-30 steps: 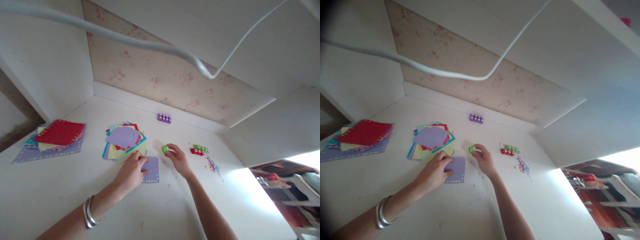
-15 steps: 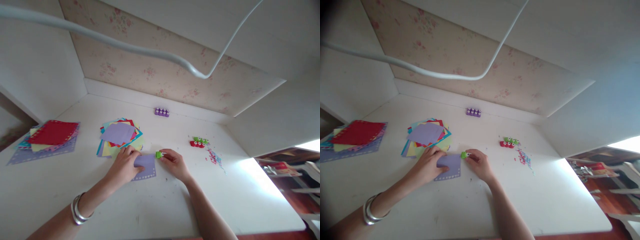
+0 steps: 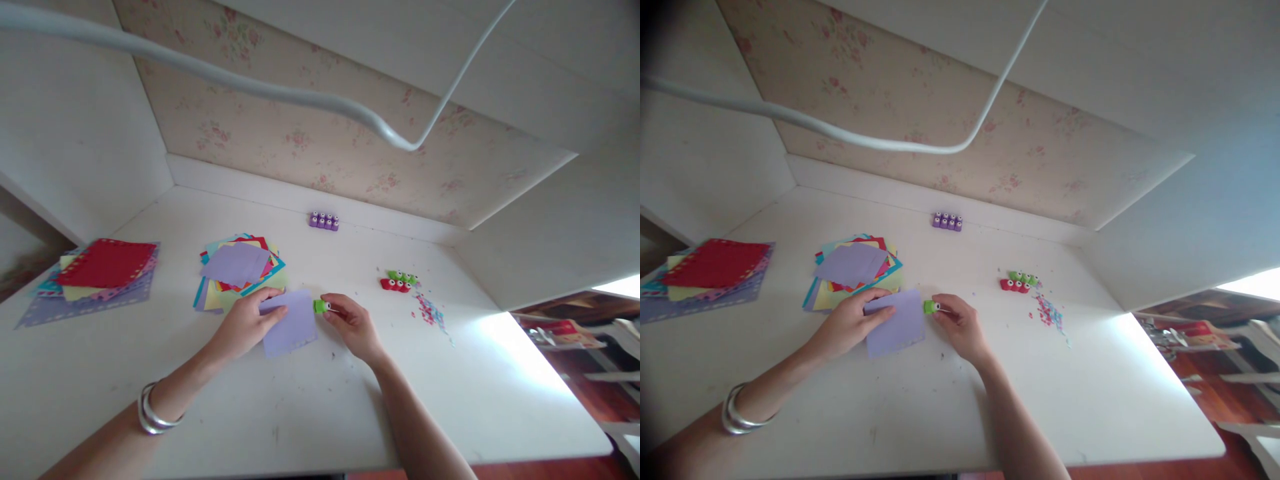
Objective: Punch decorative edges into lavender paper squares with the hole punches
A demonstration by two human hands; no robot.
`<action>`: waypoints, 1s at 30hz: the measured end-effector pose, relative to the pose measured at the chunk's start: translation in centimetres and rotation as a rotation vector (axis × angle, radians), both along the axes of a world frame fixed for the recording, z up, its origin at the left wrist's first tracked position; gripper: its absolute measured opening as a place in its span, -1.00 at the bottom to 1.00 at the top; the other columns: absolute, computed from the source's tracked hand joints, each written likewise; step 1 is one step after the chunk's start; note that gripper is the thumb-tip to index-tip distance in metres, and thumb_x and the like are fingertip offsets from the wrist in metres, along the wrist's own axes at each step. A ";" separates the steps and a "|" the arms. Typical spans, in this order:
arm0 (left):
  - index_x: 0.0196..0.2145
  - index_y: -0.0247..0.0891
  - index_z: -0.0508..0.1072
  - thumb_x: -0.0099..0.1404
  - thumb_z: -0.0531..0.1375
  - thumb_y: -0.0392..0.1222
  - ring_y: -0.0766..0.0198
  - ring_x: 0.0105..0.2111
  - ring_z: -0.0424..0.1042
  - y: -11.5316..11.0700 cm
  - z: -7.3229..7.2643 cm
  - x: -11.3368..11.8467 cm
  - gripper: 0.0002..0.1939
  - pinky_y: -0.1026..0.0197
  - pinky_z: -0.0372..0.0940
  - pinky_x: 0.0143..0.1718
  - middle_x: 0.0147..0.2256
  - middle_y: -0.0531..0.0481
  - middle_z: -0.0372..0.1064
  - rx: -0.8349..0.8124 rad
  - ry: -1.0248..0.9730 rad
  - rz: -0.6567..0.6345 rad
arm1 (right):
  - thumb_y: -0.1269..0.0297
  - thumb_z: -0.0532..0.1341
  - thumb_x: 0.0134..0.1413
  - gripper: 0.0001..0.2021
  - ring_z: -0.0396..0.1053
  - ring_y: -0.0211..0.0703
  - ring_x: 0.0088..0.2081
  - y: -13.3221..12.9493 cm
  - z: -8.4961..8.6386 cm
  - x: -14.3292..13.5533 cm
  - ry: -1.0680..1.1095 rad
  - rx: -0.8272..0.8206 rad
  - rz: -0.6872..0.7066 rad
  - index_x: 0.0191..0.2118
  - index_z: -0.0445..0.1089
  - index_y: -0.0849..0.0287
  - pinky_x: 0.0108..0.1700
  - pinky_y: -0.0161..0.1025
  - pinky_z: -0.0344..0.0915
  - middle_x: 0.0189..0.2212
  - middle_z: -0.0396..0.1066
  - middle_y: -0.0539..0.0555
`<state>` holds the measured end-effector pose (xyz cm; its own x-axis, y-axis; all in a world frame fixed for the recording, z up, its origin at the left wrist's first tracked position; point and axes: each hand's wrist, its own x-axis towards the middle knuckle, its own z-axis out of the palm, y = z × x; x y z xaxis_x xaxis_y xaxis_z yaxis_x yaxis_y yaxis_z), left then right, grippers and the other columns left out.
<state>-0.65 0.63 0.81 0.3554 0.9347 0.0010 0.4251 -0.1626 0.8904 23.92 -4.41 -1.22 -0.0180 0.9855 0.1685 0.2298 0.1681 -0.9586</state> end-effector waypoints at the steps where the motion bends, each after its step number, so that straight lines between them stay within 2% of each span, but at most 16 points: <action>1: -0.05 -0.24 0.46 0.25 0.20 0.06 0.07 -0.07 0.49 0.0 0.0 0.0 -0.59 0.07 0.37 -0.03 -0.03 -0.09 0.49 -0.014 -0.008 0.002 | 0.20 0.30 0.11 -0.74 0.46 -0.10 -0.08 0.0 0.0 -0.1 -0.008 0.001 0.016 -0.06 0.48 0.02 -0.01 -0.12 0.44 -0.07 0.47 0.10; 10: -0.04 -0.23 0.46 0.24 0.20 0.07 0.06 -0.09 0.50 -0.1 0.1 -0.1 -0.58 0.06 0.36 -0.03 -0.05 -0.08 0.50 -0.063 -0.037 0.011 | 0.17 0.27 0.14 -0.73 0.45 -0.08 -0.06 -0.2 -0.1 -0.1 -0.036 0.004 0.058 -0.03 0.47 0.00 0.00 -0.09 0.44 -0.05 0.47 0.10; 18: -0.05 -0.23 0.46 0.23 0.20 0.07 0.07 -0.11 0.51 -0.1 -0.1 -0.1 -0.59 0.07 0.37 -0.05 -0.07 -0.07 0.51 -0.067 -0.041 0.021 | 0.23 0.27 0.15 -0.76 0.44 -0.07 -0.02 -0.4 0.3 -0.2 -0.056 0.039 0.090 -0.04 0.50 -0.04 -0.03 -0.13 0.46 -0.03 0.45 0.09; 26: -0.05 -0.23 0.46 0.26 0.18 -0.03 0.09 -0.07 0.48 0.0 -0.9 0.2 -0.65 0.08 0.33 0.00 -0.04 -0.06 0.49 -0.004 0.009 0.000 | 0.30 0.24 0.18 -0.76 0.44 -0.05 -0.03 -0.5 0.6 -0.3 -0.301 0.118 0.124 -0.04 0.50 -0.06 -0.01 -0.09 0.41 -0.07 0.50 0.09; 30: -0.04 -0.25 0.46 0.24 0.19 -0.08 0.09 -0.03 0.46 0.0 -1.2 0.6 -0.65 0.09 0.30 0.05 -0.03 -0.07 0.48 0.041 0.048 0.002 | 0.28 0.23 0.18 -0.76 0.45 -0.06 -0.09 -0.5 0.8 0.0 -0.380 0.064 0.145 -0.04 0.51 -0.05 -0.21 -0.21 0.44 -0.07 0.49 0.10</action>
<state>-0.02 0.65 -0.42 0.3543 0.9349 0.0219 0.4678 -0.1975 0.8615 23.92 -4.89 -0.41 -0.2284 0.9560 0.1839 0.5351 0.2811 -0.7966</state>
